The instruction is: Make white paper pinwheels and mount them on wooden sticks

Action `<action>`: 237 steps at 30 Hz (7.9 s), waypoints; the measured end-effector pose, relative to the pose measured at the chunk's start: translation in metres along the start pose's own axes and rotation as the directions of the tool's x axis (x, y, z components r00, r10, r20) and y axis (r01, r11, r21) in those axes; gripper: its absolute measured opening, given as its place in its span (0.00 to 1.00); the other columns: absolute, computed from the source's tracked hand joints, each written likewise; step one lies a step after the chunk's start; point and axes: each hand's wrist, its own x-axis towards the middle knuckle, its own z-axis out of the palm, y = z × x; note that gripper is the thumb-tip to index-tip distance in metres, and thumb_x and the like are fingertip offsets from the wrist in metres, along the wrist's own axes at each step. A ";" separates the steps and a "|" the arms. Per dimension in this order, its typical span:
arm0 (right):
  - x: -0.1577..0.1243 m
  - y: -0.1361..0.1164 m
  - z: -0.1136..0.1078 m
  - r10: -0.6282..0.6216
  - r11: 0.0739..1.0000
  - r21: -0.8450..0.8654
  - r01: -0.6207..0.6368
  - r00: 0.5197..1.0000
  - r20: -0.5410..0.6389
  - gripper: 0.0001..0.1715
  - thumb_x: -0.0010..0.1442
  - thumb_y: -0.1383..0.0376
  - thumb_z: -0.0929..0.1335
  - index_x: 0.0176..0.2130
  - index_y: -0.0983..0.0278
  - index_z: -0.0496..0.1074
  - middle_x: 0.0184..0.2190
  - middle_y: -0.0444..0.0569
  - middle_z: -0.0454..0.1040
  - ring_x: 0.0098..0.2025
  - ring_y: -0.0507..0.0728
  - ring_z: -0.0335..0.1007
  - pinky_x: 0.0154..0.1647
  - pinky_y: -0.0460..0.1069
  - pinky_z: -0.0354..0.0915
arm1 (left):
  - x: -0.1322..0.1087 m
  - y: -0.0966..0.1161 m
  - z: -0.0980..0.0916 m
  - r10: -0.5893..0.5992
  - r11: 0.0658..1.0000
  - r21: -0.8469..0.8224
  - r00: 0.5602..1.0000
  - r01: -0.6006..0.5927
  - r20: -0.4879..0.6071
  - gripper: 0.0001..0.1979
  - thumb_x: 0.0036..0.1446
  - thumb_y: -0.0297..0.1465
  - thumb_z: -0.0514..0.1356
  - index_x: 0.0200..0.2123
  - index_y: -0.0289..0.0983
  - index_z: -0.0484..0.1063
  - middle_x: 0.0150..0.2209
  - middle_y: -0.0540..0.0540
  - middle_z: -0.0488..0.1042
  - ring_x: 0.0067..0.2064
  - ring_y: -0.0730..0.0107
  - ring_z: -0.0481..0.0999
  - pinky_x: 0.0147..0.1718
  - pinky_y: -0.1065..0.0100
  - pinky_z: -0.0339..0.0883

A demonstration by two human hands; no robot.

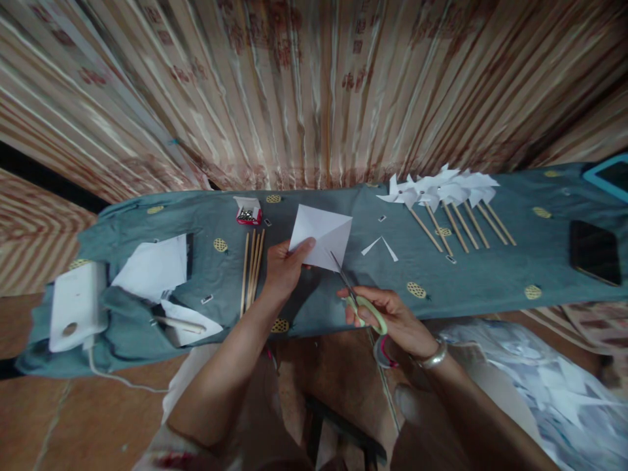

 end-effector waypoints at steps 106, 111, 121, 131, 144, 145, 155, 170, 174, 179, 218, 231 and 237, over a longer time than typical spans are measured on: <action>0.000 0.001 0.001 0.091 0.994 0.061 -0.089 0.995 -0.037 0.24 0.53 0.52 0.76 0.45 0.64 0.78 0.25 0.42 0.73 0.25 0.47 0.67 0.28 0.45 0.65 | 0.000 -0.002 0.002 0.015 0.999 0.044 0.998 -0.018 0.069 0.16 0.47 0.42 0.68 0.21 0.34 0.74 0.17 0.49 0.72 0.19 0.73 0.68 0.19 0.72 0.61; 0.000 0.003 0.002 0.095 0.993 0.069 -0.091 0.994 -0.049 0.25 0.53 0.52 0.76 0.45 0.64 0.78 0.25 0.42 0.73 0.25 0.47 0.66 0.27 0.44 0.65 | 0.000 -0.002 0.002 0.001 0.998 0.057 0.998 -0.005 0.066 0.16 0.47 0.41 0.68 0.21 0.35 0.74 0.18 0.49 0.73 0.20 0.73 0.69 0.19 0.72 0.62; 0.000 -0.002 0.002 0.085 0.996 0.038 -0.083 0.995 -0.049 0.26 0.53 0.50 0.76 0.45 0.63 0.78 0.25 0.43 0.73 0.25 0.48 0.66 0.27 0.45 0.66 | -0.001 -0.005 0.003 0.019 0.999 0.043 0.994 -0.023 0.108 0.17 0.47 0.43 0.68 0.21 0.35 0.74 0.17 0.49 0.72 0.18 0.73 0.69 0.19 0.72 0.63; 0.002 0.005 0.001 0.055 0.998 0.045 -0.053 0.998 -0.042 0.23 0.55 0.52 0.75 0.44 0.64 0.78 0.24 0.42 0.73 0.24 0.47 0.65 0.27 0.45 0.64 | -0.001 -0.008 0.004 0.027 0.999 0.029 0.991 -0.031 0.131 0.15 0.48 0.41 0.67 0.21 0.35 0.74 0.17 0.49 0.72 0.18 0.73 0.69 0.18 0.73 0.63; 0.001 0.004 0.000 0.066 0.997 0.043 -0.064 0.997 -0.042 0.23 0.54 0.52 0.75 0.44 0.64 0.78 0.24 0.41 0.72 0.24 0.47 0.65 0.27 0.44 0.63 | -0.001 -0.007 0.005 0.006 1.000 0.024 0.992 -0.010 0.128 0.16 0.46 0.42 0.67 0.21 0.35 0.73 0.17 0.49 0.73 0.18 0.73 0.69 0.17 0.72 0.62; 0.001 0.005 0.000 0.066 0.997 0.040 -0.064 0.997 -0.042 0.23 0.54 0.51 0.75 0.44 0.64 0.78 0.24 0.41 0.72 0.24 0.47 0.65 0.27 0.45 0.64 | -0.001 -0.006 0.005 0.006 1.000 0.028 0.992 -0.009 0.129 0.16 0.46 0.42 0.67 0.21 0.35 0.74 0.17 0.49 0.73 0.18 0.73 0.69 0.17 0.72 0.62; 0.002 0.006 0.000 0.044 0.999 0.029 -0.042 0.998 -0.038 0.23 0.55 0.50 0.75 0.44 0.63 0.78 0.24 0.42 0.72 0.24 0.47 0.64 0.27 0.45 0.63 | -0.004 -0.005 0.007 0.000 0.998 0.058 0.991 -0.008 0.134 0.16 0.47 0.42 0.66 0.21 0.35 0.73 0.16 0.50 0.72 0.17 0.73 0.69 0.17 0.72 0.61; 0.002 0.005 0.001 0.038 0.999 0.020 -0.037 0.998 -0.051 0.23 0.54 0.49 0.75 0.42 0.63 0.79 0.24 0.43 0.74 0.24 0.48 0.65 0.26 0.45 0.63 | -0.003 -0.006 0.005 0.003 0.998 0.057 0.989 -0.011 0.148 0.16 0.48 0.43 0.66 0.21 0.35 0.73 0.16 0.49 0.72 0.18 0.73 0.68 0.18 0.72 0.61; 0.002 0.005 0.001 0.027 0.999 0.025 -0.026 0.998 -0.056 0.22 0.55 0.50 0.75 0.42 0.63 0.79 0.23 0.43 0.73 0.24 0.48 0.65 0.26 0.45 0.64 | -0.005 -0.005 0.006 0.009 0.997 0.068 0.988 -0.020 0.153 0.16 0.49 0.42 0.66 0.20 0.36 0.73 0.16 0.50 0.72 0.17 0.73 0.68 0.18 0.72 0.61; 0.002 0.008 0.001 0.014 1.000 0.027 -0.013 0.999 -0.052 0.21 0.56 0.51 0.75 0.43 0.63 0.79 0.23 0.42 0.72 0.24 0.47 0.65 0.26 0.45 0.63 | -0.004 -0.006 0.006 0.007 0.998 0.058 0.988 -0.017 0.155 0.16 0.48 0.42 0.66 0.20 0.35 0.73 0.16 0.49 0.72 0.17 0.73 0.68 0.18 0.72 0.61; 0.001 0.004 0.001 0.079 0.996 0.053 -0.077 0.997 -0.025 0.22 0.54 0.53 0.76 0.44 0.63 0.77 0.26 0.43 0.76 0.24 0.48 0.67 0.26 0.45 0.64 | -0.002 -0.003 0.005 0.002 0.999 0.047 0.992 -0.008 0.123 0.17 0.47 0.43 0.68 0.20 0.36 0.73 0.16 0.50 0.71 0.18 0.73 0.68 0.18 0.72 0.61; 0.004 -0.001 -0.026 0.028 0.989 -0.141 -0.055 0.982 -0.188 0.27 0.49 0.50 0.77 0.43 0.62 0.77 0.28 0.45 0.77 0.27 0.50 0.67 0.27 0.45 0.62 | 0.010 0.000 -0.008 0.013 1.000 0.013 0.997 -0.014 0.079 0.17 0.44 0.44 0.69 0.23 0.34 0.75 0.20 0.48 0.74 0.20 0.73 0.71 0.19 0.72 0.63; 0.013 -0.006 -0.041 -0.140 0.988 -0.124 0.093 0.883 -0.449 0.28 0.47 0.48 0.78 0.42 0.60 0.76 0.29 0.44 0.78 0.30 0.52 0.69 0.33 0.48 0.66 | 0.000 -0.004 -0.001 -0.096 0.992 0.108 0.962 0.071 0.254 0.17 0.42 0.43 0.70 0.19 0.34 0.73 0.17 0.49 0.70 0.19 0.74 0.66 0.19 0.72 0.57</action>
